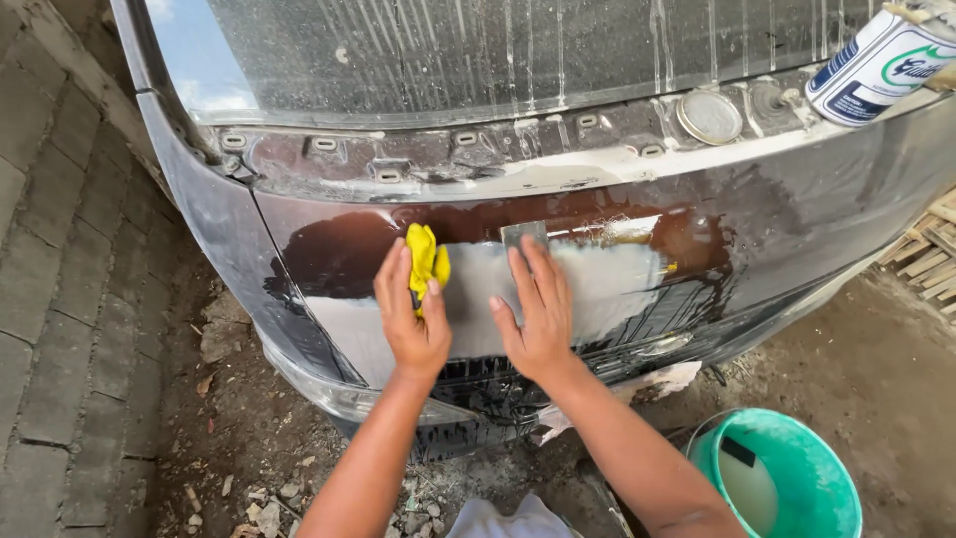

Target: Sanding the surface of a car hood using sandpaper and water to prepare it for painting.

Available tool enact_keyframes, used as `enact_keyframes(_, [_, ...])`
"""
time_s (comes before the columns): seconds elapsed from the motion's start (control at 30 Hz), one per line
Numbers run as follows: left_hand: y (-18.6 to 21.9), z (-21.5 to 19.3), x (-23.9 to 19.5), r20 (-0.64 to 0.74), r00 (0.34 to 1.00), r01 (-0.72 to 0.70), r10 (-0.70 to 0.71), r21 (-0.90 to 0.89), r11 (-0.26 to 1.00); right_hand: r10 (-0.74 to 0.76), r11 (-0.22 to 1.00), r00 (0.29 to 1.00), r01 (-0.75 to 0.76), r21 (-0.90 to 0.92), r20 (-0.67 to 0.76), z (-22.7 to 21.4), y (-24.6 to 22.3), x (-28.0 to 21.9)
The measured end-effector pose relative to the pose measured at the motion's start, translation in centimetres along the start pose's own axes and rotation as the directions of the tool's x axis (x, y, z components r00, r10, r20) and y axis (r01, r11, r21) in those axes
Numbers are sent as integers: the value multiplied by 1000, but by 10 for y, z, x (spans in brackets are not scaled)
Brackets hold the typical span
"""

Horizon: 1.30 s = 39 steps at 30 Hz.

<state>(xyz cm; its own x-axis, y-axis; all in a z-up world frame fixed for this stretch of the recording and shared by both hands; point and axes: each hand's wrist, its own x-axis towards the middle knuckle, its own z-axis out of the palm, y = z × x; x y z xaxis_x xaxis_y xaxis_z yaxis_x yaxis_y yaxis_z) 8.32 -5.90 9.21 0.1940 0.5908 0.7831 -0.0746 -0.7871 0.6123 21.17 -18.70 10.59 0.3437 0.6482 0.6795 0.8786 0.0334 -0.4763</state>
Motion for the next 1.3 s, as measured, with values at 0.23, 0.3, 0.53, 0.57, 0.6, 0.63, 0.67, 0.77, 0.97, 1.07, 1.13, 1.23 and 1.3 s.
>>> enact_keyframes(0.23, [19,3,49,336,909,-375,245,407,833,-105,904,988,143,-403,116,22,58,-22])
enact_keyframes(0.3, [6,2,53,414,870,-433,267,384,816,16,859,968,114,-499,250,9,76,-30])
enact_keyframes(0.53, [8,24,59,491,820,-496,295,351,794,16,874,979,-112,-473,-202,-2,66,-20])
enact_keyframes(0.57, [10,28,62,499,813,-500,299,338,797,228,825,963,-113,-554,142,-2,24,0])
enact_keyframes(0.6, [12,31,63,506,809,-502,300,329,800,431,778,785,-72,-624,446,-2,-19,20])
enact_keyframes(0.63, [12,29,64,506,809,-503,300,330,799,430,779,785,-72,-623,446,8,-6,13])
enact_keyframes(0.67, [12,27,64,504,808,-506,306,325,799,308,845,795,24,-535,523,17,7,6])
enact_keyframes(0.77, [9,23,66,507,800,-516,322,307,800,170,877,938,-4,-480,302,1,82,-19])
enact_keyframes(0.97, [8,34,61,468,825,-492,316,320,810,-11,904,975,-86,-420,-223,6,92,-21])
enact_keyframes(1.07, [9,38,59,452,838,-479,307,338,810,-12,892,995,55,-449,99,18,62,-18])
enact_keyframes(1.13, [10,36,58,454,839,-475,300,344,810,29,840,946,152,-521,323,4,77,-21])
enact_keyframes(1.23, [12,29,55,463,838,-470,288,346,812,130,834,992,-115,-539,-11,-27,121,-26])
enact_keyframes(1.3, [10,32,54,464,839,-469,284,351,811,26,877,949,-173,-449,-315,-22,137,-29])
